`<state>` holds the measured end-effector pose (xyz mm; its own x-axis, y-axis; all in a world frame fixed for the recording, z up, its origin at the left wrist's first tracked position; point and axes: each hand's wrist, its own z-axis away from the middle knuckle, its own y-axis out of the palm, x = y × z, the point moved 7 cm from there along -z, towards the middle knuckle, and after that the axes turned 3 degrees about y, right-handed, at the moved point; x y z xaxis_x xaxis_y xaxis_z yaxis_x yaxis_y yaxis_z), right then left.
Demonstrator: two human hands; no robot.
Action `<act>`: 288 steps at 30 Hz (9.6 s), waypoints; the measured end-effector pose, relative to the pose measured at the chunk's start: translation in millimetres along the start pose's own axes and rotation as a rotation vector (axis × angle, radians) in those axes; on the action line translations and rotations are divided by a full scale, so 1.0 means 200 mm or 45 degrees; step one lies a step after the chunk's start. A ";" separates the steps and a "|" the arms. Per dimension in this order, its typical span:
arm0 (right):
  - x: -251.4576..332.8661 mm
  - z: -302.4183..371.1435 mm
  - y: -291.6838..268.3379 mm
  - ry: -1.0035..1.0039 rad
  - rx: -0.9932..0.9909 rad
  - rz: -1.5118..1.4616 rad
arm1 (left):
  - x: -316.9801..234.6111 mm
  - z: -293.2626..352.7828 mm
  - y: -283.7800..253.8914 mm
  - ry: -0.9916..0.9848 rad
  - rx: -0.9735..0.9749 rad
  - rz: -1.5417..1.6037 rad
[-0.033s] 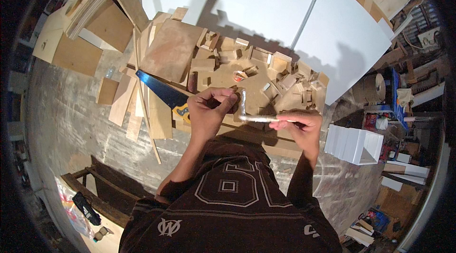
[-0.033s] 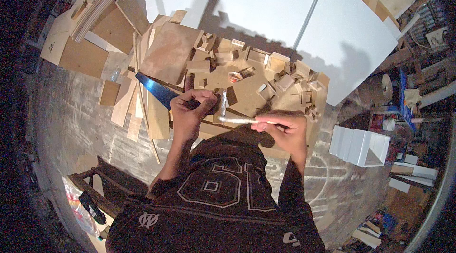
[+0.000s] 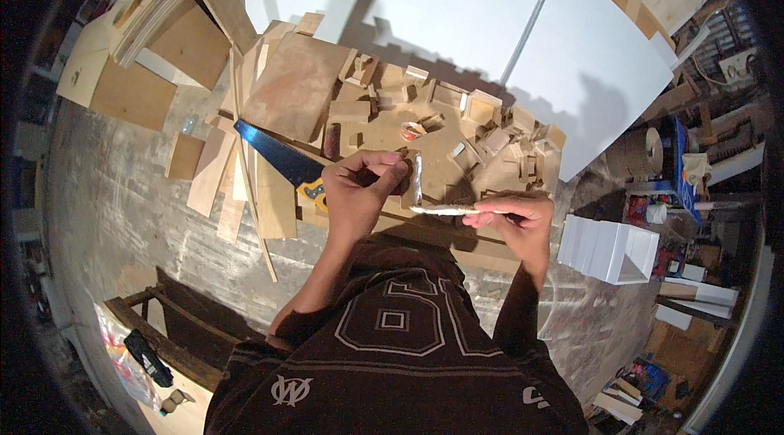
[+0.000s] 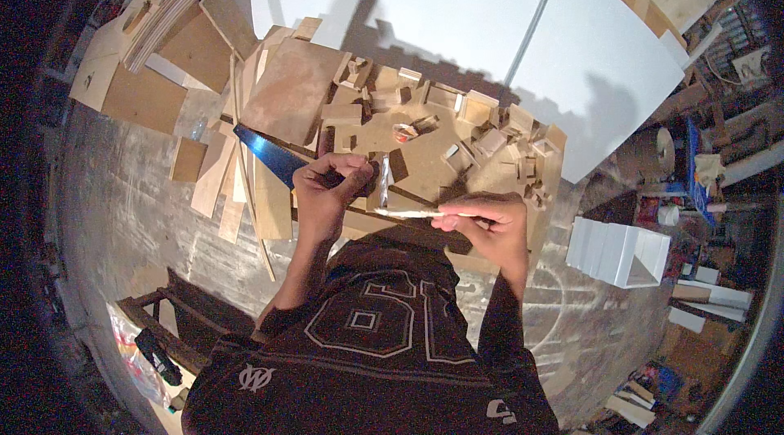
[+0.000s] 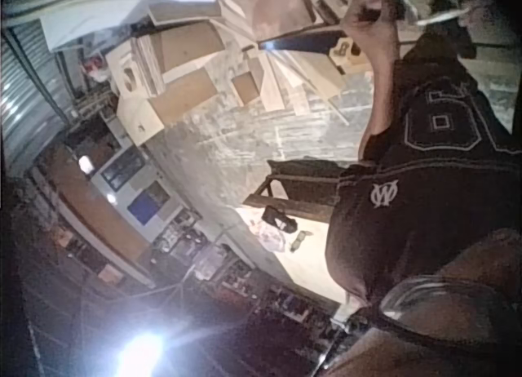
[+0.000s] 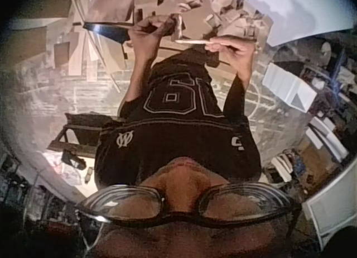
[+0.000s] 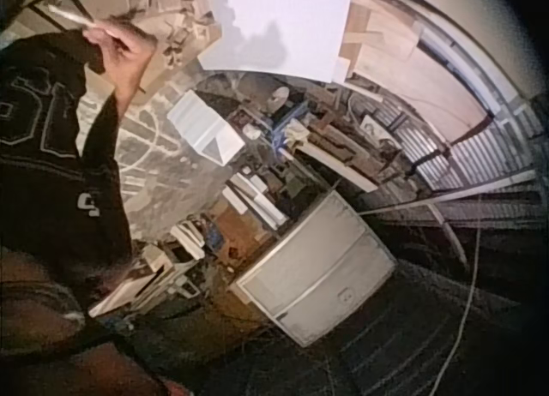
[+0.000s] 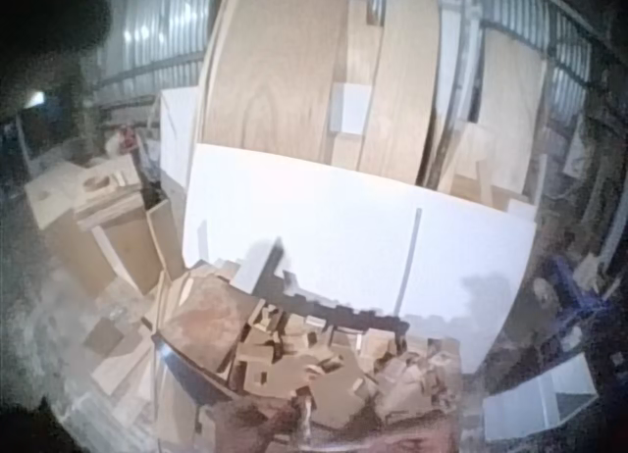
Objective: The person applies glue to small wooden pieces and joins them together to form a small wooden box. They then use a ruler to measure the assembled box.
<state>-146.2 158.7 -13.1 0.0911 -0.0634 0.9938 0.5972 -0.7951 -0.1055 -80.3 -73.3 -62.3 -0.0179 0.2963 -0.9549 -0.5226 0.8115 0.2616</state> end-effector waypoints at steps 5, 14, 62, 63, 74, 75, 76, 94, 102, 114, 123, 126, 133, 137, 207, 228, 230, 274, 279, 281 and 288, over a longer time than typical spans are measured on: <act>-0.05 0.00 -0.03 -0.011 -0.108 -0.095 | 0.00 0.01 -0.02 0.018 0.000 0.009; -0.13 0.01 0.02 0.030 0.022 -0.139 | 0.05 0.01 -0.09 0.013 -0.041 0.109; -0.25 -0.14 0.01 0.070 -0.208 -0.273 | -0.03 0.03 -0.05 0.001 0.083 -0.085; -0.25 -0.14 0.01 0.074 -0.209 -0.274 | -0.03 0.03 -0.05 0.003 0.078 -0.080; -0.23 -0.07 0.03 0.233 -0.059 -0.255 | -0.03 0.04 -0.03 0.031 0.069 -0.095; -0.23 -0.07 0.03 0.251 -0.101 -0.276 | -0.03 0.05 -0.02 0.036 0.076 -0.087; -0.23 -0.07 0.02 0.269 -0.144 -0.298 | -0.05 0.06 -0.01 0.042 0.082 -0.079; -0.29 -0.01 0.01 0.477 -0.134 -0.427 | -0.10 0.14 -0.01 0.293 0.048 -0.052; -0.24 0.01 0.05 0.479 -0.153 -0.495 | -0.07 0.21 -0.03 0.232 0.047 0.037; -0.23 0.08 0.11 0.475 -0.117 -0.454 | -0.08 0.28 -0.08 0.322 0.002 0.073; -0.25 0.16 0.09 0.536 -0.100 -0.443 | -0.06 0.28 -0.08 0.338 -0.019 0.110; -0.25 0.14 0.10 0.515 -0.185 -0.425 | -0.05 0.27 -0.08 0.348 -0.030 0.069; -0.26 0.11 0.10 0.532 -0.131 -0.406 | -0.04 0.23 -0.09 0.335 -0.038 0.028; -0.24 0.00 0.07 0.428 -0.233 -0.502 | -0.04 0.23 -0.07 0.338 0.018 0.019; -0.44 -0.33 0.09 0.527 0.073 -0.366 | 0.04 0.00 -0.15 0.289 -0.094 0.044; -1.22 -0.68 -0.01 0.174 -0.506 0.699 | 0.29 -0.06 -0.52 -0.033 -0.270 0.051; -1.21 -0.72 0.02 -0.107 -0.529 1.033 | 0.29 -0.06 -0.50 -0.055 -0.256 0.064; -0.72 -0.05 0.10 0.650 0.684 -0.389 | 0.17 -0.03 0.36 0.289 1.125 -0.428; -0.71 -0.06 0.04 0.420 0.458 -0.564 | 0.51 -0.23 -0.04 0.067 0.670 -0.548; -0.82 0.01 -0.04 0.451 0.274 -0.589 | 0.76 -0.27 -0.22 -0.081 0.677 -0.879; -0.87 0.07 -0.03 0.527 0.086 -0.651 | 1.24 -0.39 -0.27 0.122 0.540 -1.449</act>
<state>-154.7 182.2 -185.5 -0.5229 0.0751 0.8491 0.5340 -0.7475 0.3951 -123.4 -83.7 -323.7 0.1970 -0.7152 -0.6706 0.0390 0.6892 -0.7235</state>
